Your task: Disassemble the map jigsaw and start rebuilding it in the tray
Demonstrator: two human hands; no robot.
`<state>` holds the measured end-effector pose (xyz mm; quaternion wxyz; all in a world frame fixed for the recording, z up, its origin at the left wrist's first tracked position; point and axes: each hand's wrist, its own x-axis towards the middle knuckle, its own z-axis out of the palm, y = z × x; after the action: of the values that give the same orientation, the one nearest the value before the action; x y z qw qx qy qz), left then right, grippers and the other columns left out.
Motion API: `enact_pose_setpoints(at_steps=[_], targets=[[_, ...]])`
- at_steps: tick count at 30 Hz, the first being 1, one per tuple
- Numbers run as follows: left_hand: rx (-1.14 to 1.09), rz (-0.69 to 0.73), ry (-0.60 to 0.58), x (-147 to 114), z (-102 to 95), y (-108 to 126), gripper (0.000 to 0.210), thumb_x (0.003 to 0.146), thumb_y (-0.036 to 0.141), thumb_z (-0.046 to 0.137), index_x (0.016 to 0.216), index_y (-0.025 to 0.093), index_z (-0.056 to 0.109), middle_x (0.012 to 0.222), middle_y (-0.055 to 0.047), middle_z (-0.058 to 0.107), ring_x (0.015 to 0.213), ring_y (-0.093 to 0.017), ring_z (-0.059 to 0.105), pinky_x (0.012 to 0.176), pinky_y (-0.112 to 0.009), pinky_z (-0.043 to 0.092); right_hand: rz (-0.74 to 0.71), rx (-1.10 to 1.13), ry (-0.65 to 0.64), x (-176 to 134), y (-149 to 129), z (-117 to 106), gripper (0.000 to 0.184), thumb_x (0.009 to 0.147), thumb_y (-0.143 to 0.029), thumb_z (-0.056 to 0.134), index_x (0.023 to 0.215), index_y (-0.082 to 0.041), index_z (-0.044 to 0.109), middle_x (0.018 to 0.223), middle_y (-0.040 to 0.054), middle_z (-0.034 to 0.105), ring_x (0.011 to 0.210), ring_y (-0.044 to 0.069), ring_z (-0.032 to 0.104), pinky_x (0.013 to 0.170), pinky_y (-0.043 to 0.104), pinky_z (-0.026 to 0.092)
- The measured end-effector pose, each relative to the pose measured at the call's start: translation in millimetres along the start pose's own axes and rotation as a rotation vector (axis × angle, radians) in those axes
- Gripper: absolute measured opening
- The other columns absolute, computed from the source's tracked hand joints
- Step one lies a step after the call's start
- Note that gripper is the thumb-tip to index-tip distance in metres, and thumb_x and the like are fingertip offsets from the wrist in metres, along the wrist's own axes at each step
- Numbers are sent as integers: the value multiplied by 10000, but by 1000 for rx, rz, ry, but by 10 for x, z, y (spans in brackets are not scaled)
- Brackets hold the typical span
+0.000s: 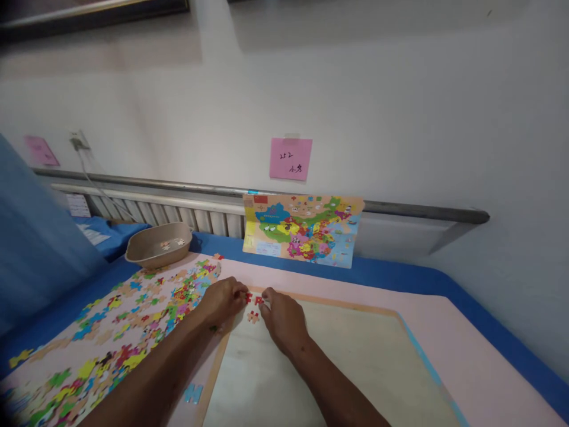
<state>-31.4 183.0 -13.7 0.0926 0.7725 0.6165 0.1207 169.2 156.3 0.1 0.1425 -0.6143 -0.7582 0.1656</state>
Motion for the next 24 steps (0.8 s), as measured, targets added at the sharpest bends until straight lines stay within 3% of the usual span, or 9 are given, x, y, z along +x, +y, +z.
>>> enact_pose_setpoints(at_steps=[8, 24], targets=[[-9, -5, -85, 28, -53, 107, 349, 916, 245, 613, 1172, 277, 848, 1176, -84, 791, 1132, -269, 732, 948, -327, 527, 0, -67, -28, 106, -22, -21, 207, 1019, -276, 603, 1138, -253, 771, 1106, 77, 838, 1056, 290, 755, 746, 350, 340], [15, -64, -77, 45, -73, 146, 279, 921, 300, 674, 1129, 277, 859, 1168, -81, 793, 1110, -269, 736, 934, -327, 516, -7, -51, 0, 160, 14, 52, 206, 1012, -322, 611, 1139, -285, 769, 1104, 44, 843, 1048, 273, 761, 743, 347, 344]])
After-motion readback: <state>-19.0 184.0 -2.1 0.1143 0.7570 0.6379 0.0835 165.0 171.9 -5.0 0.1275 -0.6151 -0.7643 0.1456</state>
